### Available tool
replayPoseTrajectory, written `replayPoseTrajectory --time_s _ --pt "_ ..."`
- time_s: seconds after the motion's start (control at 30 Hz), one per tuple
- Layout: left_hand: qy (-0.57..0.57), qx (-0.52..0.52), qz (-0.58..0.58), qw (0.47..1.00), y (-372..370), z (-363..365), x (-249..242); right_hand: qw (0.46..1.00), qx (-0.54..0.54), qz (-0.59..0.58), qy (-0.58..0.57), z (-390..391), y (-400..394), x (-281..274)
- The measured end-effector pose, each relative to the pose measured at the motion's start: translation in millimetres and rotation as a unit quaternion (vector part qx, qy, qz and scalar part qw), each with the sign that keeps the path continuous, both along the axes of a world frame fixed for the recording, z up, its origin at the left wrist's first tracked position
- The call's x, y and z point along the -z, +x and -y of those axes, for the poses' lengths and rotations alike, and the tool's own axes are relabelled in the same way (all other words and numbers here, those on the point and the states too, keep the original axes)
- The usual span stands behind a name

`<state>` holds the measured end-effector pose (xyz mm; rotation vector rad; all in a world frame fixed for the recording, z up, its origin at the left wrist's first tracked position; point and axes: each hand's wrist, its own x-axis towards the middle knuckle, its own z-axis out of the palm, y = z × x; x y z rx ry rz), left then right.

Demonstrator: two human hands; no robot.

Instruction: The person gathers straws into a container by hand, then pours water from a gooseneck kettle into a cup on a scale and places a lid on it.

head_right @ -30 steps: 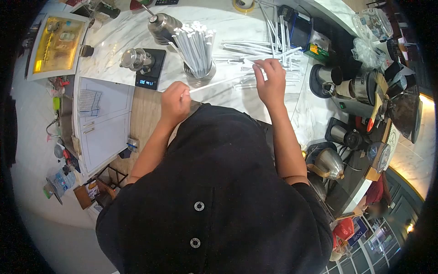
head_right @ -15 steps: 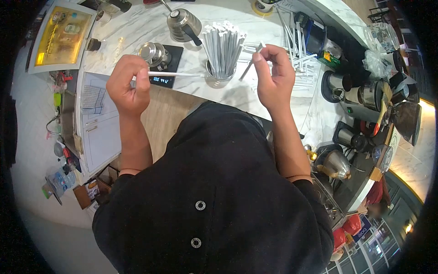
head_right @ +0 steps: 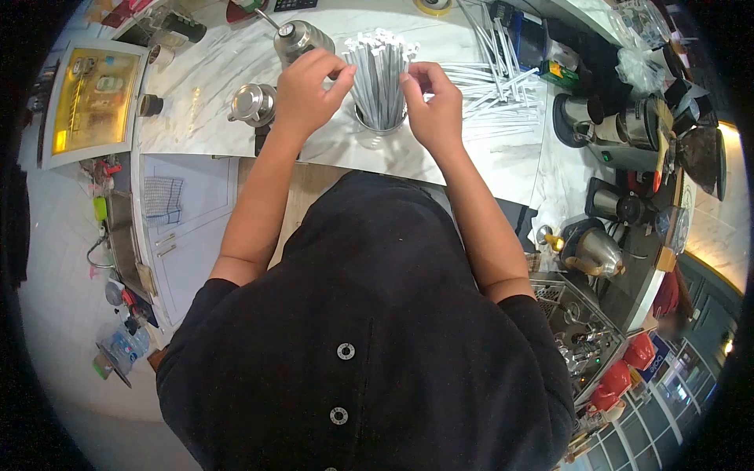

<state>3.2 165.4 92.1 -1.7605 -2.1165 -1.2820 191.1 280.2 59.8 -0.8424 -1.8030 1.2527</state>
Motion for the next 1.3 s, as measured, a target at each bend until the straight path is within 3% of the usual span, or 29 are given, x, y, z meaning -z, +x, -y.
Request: replayPoseTrajectory --time_s 0.07,0.33,0.4,0.5,0.6,0.9,1.07,1.23,1.3 --pt "0.009 -0.01 -0.002 1.0 0 -11 12 0.998 0.004 0.055 -0.002 -1 -4 7" --pt "0.064 -0.065 0.022 0.996 22 -10 35 0.997 0.023 0.056 -0.058 -3 -12 13" --pt "0.109 -0.116 0.128 0.979 35 -2 42 0.998 0.039 0.031 -0.047 -3 -10 8" --pt "0.076 -0.169 0.177 0.967 47 7 51 0.999 0.039 0.018 -0.024 -6 -8 4" --pt "-0.008 -0.138 0.257 0.956 43 10 60 0.999 0.023 0.024 -0.01 -9 -7 14" --pt "-0.031 -0.146 0.33 0.932 37 -4 81 0.997 -0.004 0.072 0.003 -22 0 33" --pt "-0.07 -0.112 0.315 0.94 11 -15 105 0.997 -0.03 0.073 -0.001 -27 14 39" --pt "-0.072 -0.119 0.293 0.946 22 -11 93 0.997 -0.022 0.076 -0.027 -33 48 52" --pt "0.008 -0.188 0.238 0.953 44 -2 88 0.993 -0.01 0.103 -0.053 -41 67 61"
